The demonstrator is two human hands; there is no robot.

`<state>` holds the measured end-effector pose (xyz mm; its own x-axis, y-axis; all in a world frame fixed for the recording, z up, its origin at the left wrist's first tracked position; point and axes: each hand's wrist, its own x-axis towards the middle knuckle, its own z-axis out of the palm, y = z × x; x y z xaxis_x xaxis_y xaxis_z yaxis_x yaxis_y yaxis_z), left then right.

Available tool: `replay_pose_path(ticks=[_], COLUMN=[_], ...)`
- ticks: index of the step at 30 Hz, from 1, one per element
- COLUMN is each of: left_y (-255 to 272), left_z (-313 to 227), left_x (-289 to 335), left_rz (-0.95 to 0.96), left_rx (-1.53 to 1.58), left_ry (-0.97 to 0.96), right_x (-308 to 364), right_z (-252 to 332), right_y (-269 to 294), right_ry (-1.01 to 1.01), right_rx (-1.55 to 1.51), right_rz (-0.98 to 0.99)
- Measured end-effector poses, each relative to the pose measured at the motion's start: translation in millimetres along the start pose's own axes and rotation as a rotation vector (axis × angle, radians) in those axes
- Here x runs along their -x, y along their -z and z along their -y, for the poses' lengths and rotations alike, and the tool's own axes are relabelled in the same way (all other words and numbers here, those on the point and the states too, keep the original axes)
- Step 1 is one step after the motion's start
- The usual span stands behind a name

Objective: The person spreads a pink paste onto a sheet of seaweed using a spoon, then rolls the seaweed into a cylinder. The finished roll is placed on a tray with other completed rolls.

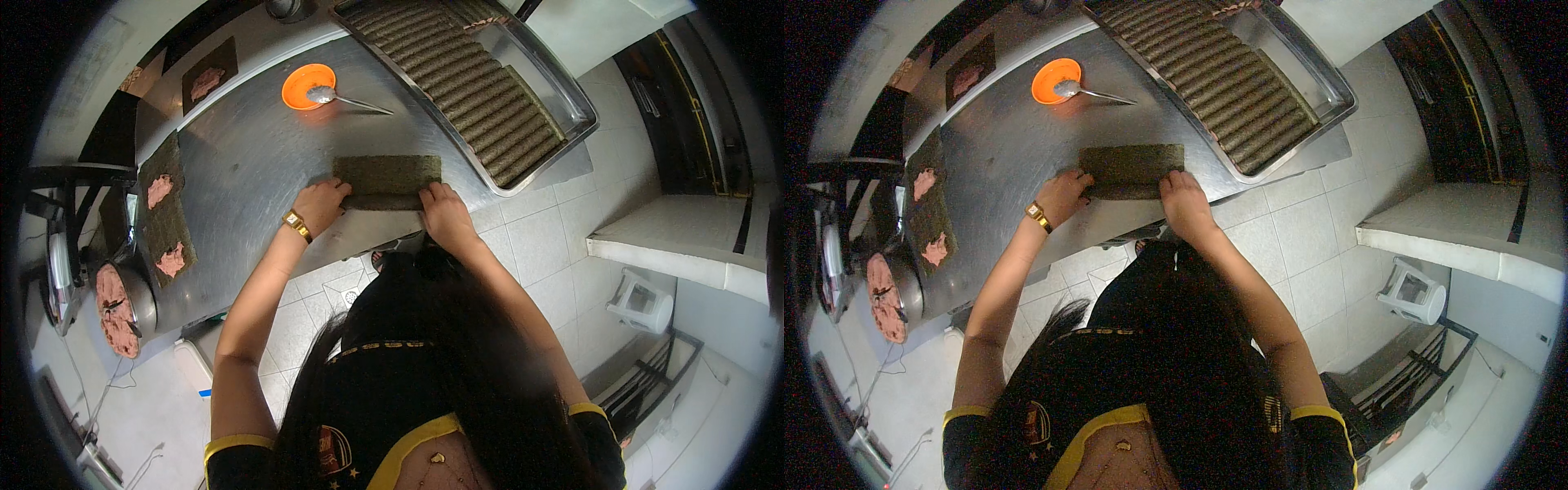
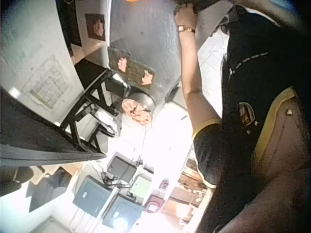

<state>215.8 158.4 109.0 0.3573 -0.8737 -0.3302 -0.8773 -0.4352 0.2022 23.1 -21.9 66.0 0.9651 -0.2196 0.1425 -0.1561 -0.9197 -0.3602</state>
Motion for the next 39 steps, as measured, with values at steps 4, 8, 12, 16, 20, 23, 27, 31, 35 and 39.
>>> replay_pose_path(ticks=[4,8,12,16,20,23,27,31,35,39], left_y=[-1.2,4.7,4.5,2.5,-5.7,-13.9,-11.1,-7.7,-3.0,-6.4], left_z=[4.2,2.2,4.9,-0.7,-6.2,-1.8,-0.7,2.1,11.7,21.5], left_x=[1.4,4.0,7.3,7.8,1.6,-3.6,-5.7,-9.0,-26.1,-35.6], left_rz=[0.015,0.024,0.03,-0.034,-0.086,-0.06,-0.027,0.019,0.114,0.174], left_rx=[0.029,0.024,0.03,0.026,0.047,0.046,0.066,0.171,0.281,0.277], left_ry=[0.019,0.027,0.04,0.002,-0.078,-0.081,-0.081,-0.043,0.015,-0.019], right_x=[-19.9,-39.4,-41.2,-45.8,-50.1,-46.0,-34.1,-34.4,-26.6,-29.0], right_z=[22.8,40.8,37.5,35.6,37.5,34.8,20.3,20.7,20.5,31.5], right_y=[-8.8,-25.6,-35.2,-30.7,-21.4,-27.7,-27.7,10.2,3.5,-18.3], right_ry=[0.15,0.22,0.237,0.232,0.229,0.145,0.102,-0.007,0.319,0.414], right_rx=[-0.027,0.015,0.005,-0.011,-0.016,-0.104,-0.075,-0.006,-0.097,0.016], right_rz=[-0.053,0.097,0.102,0.199,0.245,0.242,0.239,0.372,0.037,-0.031])
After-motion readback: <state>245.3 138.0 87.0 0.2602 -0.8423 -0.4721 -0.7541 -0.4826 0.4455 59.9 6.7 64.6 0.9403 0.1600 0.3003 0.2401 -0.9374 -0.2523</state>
